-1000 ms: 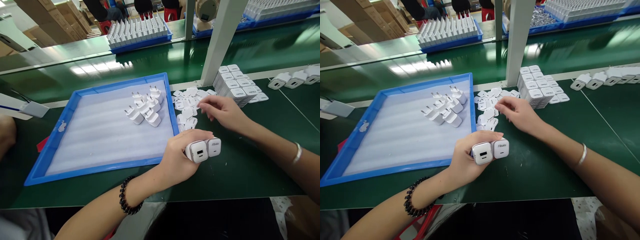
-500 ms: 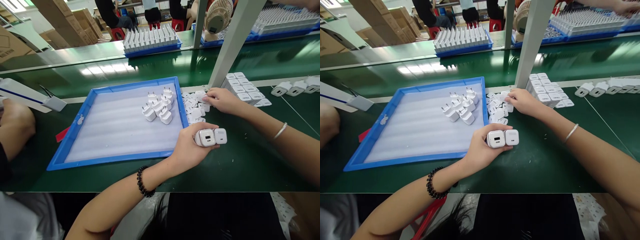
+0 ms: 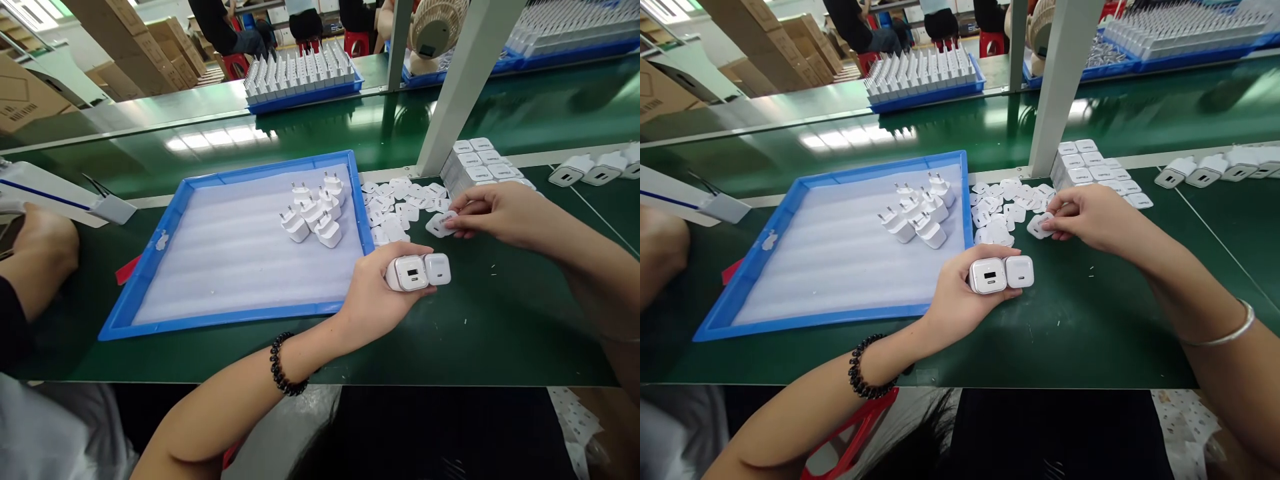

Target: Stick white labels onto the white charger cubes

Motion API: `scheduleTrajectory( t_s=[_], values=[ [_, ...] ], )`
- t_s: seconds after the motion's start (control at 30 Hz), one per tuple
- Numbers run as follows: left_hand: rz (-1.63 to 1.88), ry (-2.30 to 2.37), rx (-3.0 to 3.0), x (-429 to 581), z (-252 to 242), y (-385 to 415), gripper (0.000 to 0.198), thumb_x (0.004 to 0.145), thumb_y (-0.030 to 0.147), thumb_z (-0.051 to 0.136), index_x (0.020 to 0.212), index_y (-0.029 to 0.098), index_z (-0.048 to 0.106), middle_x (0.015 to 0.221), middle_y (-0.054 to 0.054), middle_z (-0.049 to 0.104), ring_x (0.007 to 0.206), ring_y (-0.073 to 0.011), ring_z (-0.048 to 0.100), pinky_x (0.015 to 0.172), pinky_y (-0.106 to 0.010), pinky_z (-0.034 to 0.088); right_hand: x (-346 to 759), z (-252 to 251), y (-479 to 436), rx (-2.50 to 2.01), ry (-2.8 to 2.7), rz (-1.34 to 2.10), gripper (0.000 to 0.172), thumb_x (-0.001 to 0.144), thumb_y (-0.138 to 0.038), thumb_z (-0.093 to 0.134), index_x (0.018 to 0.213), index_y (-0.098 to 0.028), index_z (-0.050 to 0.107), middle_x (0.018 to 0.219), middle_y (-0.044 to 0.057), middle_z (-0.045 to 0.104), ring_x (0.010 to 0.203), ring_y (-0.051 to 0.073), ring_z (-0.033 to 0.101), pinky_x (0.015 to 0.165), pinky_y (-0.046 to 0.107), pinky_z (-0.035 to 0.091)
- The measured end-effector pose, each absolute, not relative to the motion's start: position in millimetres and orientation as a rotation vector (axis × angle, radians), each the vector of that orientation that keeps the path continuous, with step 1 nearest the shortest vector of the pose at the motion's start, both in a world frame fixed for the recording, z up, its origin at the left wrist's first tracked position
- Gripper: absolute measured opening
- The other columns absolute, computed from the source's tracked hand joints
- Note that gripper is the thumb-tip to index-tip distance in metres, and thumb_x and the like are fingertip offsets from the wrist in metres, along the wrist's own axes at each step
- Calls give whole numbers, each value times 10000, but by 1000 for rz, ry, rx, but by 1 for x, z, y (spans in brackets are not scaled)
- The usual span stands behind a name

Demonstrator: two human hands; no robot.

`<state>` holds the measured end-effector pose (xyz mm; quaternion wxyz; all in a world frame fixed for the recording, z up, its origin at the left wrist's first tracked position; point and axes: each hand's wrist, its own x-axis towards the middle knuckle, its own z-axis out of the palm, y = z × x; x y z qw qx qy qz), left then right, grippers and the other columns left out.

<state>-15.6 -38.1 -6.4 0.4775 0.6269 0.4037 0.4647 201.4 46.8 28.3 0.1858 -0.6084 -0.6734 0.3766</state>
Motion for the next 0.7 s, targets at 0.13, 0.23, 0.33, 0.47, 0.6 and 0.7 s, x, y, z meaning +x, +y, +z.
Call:
scheduleTrajectory(
  t_s=[0.13, 0.23, 0.33, 0.47, 0.6, 0.7],
  values=[
    [1129, 997, 1555, -16, -4, -38, 314, 761, 188, 831, 1054, 180, 718, 1063, -71, 764, 980, -217, 715, 855, -333, 572, 200, 36, 37, -1759, -1959, 983, 196, 842, -333, 717, 896, -145, 738, 807, 118, 744, 671, 208, 671, 746, 443, 515],
    [1150, 1003, 1571, -16, -4, -37, 312, 756, 172, 835, 1046, 174, 720, 1046, -67, 763, 959, -204, 713, 846, -320, 570, 198, 42, 29, -1662, -1842, 1020, 221, 832, -347, 750, 928, -149, 737, 790, 106, 748, 656, 197, 683, 730, 418, 531],
    [1175, 1005, 1579, -15, -6, -36, 304, 757, 186, 843, 1036, 184, 723, 1014, -51, 766, 914, -188, 712, 814, -303, 571, 191, 49, 14, -1367, -1665, 1389, 241, 784, -393, 814, 859, -178, 736, 720, 78, 750, 634, 187, 700, 681, 358, 556],
    [1159, 1033, 1565, -14, -8, -37, 278, 791, 238, 826, 1042, 188, 716, 997, -47, 767, 897, -183, 712, 797, -298, 570, 174, 53, -8, -1168, -1590, 1575, 256, 726, -449, 864, 704, -217, 757, 707, 28, 717, 659, 155, 655, 618, 271, 525],
    [1157, 1036, 1569, -14, -8, -37, 253, 809, 247, 804, 1036, 178, 714, 1033, -65, 763, 925, -192, 711, 804, -305, 571, 164, 51, -20, -1210, -1546, 1574, 262, 677, -480, 895, 677, -246, 775, 725, 19, 701, 712, 174, 647, 658, 276, 539],
    [1164, 1020, 1579, -14, -9, -37, 229, 828, 232, 774, 1042, 182, 709, 1049, -67, 762, 934, -195, 712, 808, -313, 577, 162, 49, -22, -1240, -1552, 1546, 270, 680, -511, 884, 677, -260, 787, 744, 24, 717, 712, 188, 643, 670, 301, 532]
  ],
)
